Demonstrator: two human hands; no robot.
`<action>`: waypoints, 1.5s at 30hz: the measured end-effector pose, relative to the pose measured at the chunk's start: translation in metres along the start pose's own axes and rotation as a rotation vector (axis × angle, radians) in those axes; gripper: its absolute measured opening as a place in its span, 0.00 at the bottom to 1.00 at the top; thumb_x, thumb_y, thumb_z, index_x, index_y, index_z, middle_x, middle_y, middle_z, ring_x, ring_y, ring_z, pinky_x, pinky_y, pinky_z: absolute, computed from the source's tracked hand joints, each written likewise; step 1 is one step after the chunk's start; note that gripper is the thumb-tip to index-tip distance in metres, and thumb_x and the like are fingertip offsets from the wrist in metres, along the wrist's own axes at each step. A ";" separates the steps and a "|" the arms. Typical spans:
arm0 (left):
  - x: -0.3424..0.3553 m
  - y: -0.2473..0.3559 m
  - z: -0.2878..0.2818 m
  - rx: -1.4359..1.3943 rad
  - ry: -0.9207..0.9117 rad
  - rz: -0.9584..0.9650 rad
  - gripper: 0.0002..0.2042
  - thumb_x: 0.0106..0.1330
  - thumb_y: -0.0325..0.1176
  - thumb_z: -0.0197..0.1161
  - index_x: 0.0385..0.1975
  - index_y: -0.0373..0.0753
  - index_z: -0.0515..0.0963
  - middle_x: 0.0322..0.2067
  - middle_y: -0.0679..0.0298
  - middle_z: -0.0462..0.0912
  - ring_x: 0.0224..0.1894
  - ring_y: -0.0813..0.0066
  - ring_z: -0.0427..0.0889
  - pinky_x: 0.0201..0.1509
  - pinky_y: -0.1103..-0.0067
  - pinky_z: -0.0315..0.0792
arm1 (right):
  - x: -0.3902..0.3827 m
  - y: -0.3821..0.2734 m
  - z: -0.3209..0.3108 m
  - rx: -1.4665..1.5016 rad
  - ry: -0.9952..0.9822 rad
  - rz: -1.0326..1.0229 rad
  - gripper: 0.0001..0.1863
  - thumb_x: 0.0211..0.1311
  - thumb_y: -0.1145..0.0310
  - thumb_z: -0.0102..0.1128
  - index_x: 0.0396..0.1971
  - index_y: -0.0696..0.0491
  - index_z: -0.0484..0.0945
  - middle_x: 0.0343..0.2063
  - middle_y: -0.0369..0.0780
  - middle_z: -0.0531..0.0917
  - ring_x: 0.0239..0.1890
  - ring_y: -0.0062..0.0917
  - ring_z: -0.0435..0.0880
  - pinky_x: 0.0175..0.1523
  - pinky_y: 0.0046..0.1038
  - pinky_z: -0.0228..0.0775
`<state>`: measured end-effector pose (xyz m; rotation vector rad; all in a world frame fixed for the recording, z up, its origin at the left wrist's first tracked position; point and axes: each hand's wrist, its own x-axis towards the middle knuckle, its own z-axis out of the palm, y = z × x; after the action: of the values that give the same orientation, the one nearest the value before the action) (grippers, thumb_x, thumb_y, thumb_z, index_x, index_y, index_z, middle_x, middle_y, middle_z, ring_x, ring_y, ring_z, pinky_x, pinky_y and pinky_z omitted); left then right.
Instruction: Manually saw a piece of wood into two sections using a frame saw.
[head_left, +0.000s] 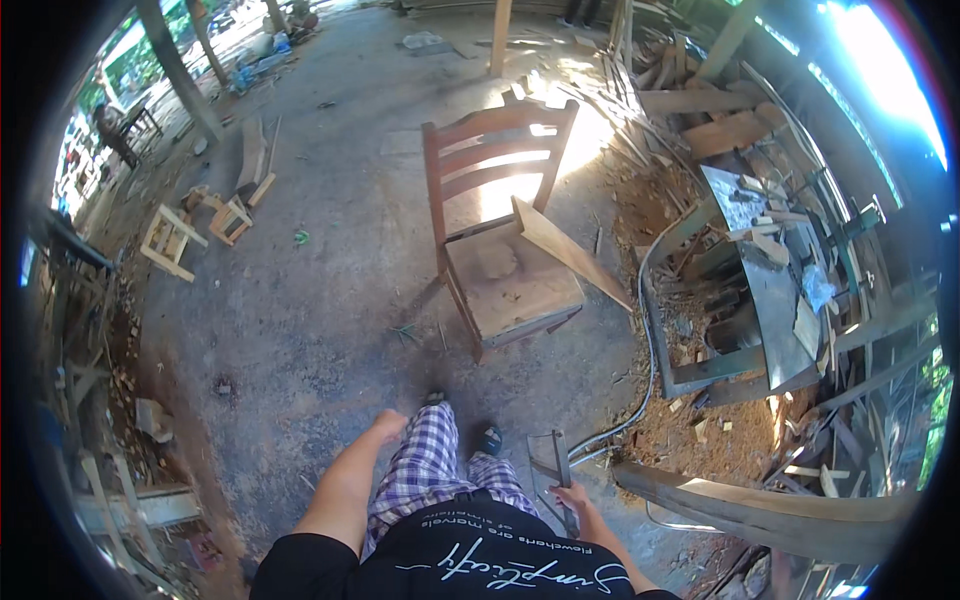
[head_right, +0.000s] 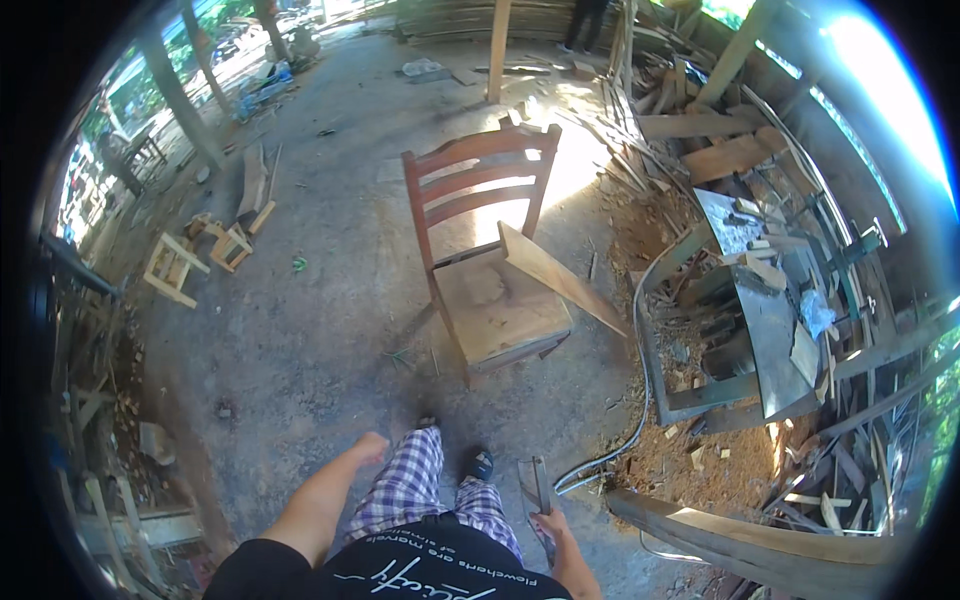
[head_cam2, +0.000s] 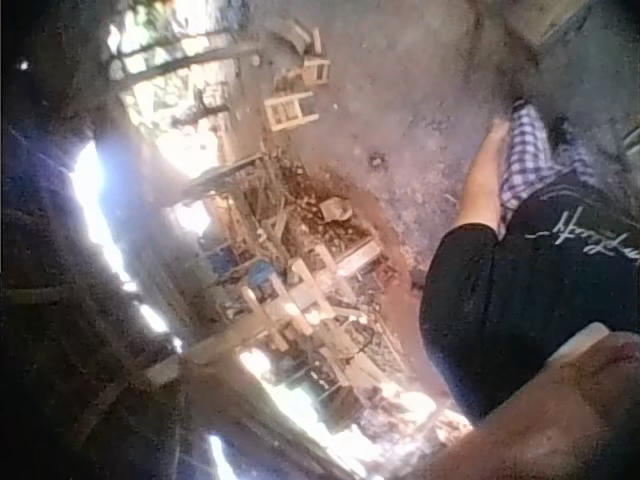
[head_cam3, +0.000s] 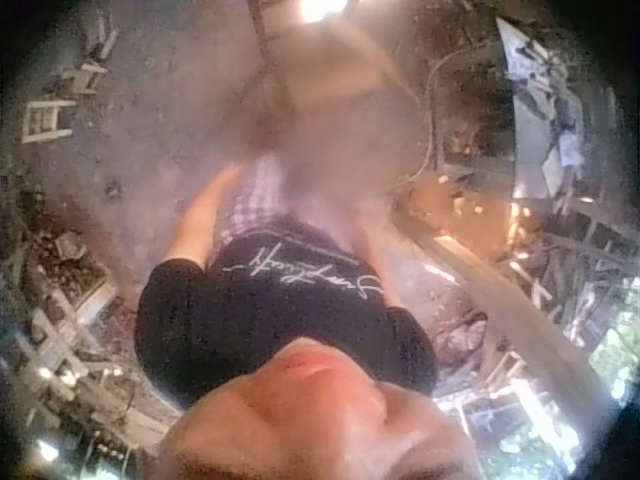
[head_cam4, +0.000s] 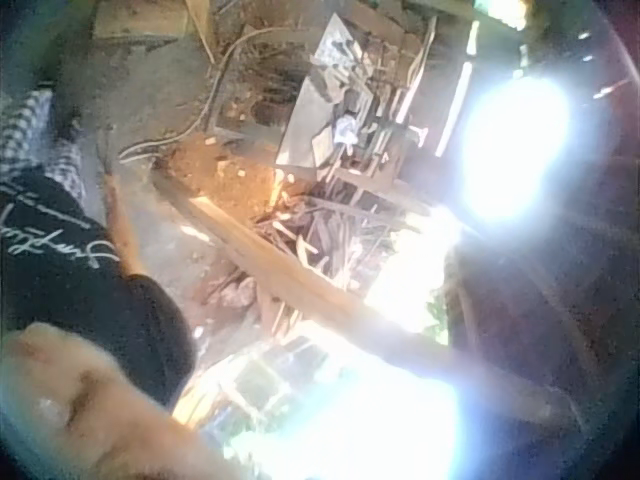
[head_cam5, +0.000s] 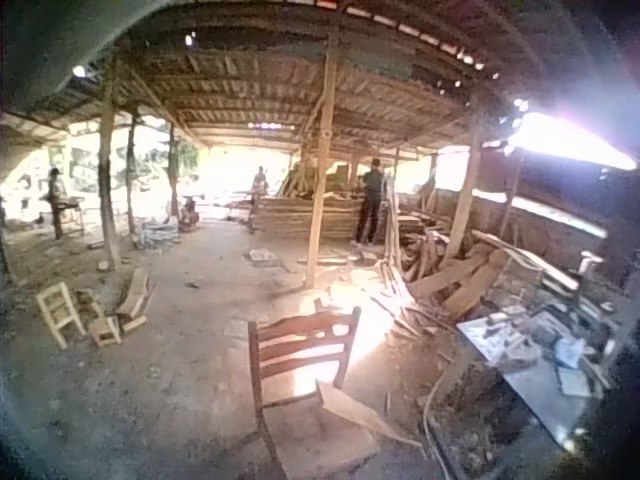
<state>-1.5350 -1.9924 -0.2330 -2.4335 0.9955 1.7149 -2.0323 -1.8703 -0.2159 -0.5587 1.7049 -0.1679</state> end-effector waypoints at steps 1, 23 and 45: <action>0.006 0.034 -0.002 0.086 -0.008 -0.006 0.12 0.61 0.36 0.58 0.29 0.32 0.80 0.20 0.57 0.80 0.17 0.65 0.76 0.21 0.70 0.71 | 0.004 -0.005 -0.002 -0.006 0.010 0.018 0.16 0.50 0.65 0.71 0.33 0.59 0.77 0.23 0.39 0.80 0.22 0.22 0.78 0.26 0.25 0.73; 0.281 0.547 0.019 -0.645 -0.332 0.089 0.31 0.57 0.55 0.65 0.55 0.43 0.68 0.51 0.54 0.75 0.50 0.55 0.76 0.50 0.61 0.71 | -0.039 -0.117 0.052 0.212 0.282 0.291 0.14 0.50 0.64 0.72 0.28 0.55 0.77 0.20 0.35 0.80 0.22 0.18 0.79 0.27 0.23 0.73; 0.108 0.391 -0.064 -1.047 -0.676 0.198 0.22 0.60 0.25 0.57 0.56 0.29 0.66 0.50 0.49 0.76 0.48 0.54 0.79 0.48 0.66 0.78 | -0.011 -0.167 0.064 0.276 0.269 0.098 0.10 0.52 0.67 0.69 0.28 0.56 0.78 0.20 0.34 0.79 0.22 0.19 0.78 0.28 0.24 0.72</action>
<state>-1.6515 -2.3797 -0.1640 -1.7137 0.2414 3.3959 -1.9244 -1.9987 -0.1521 -0.2544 1.9241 -0.4166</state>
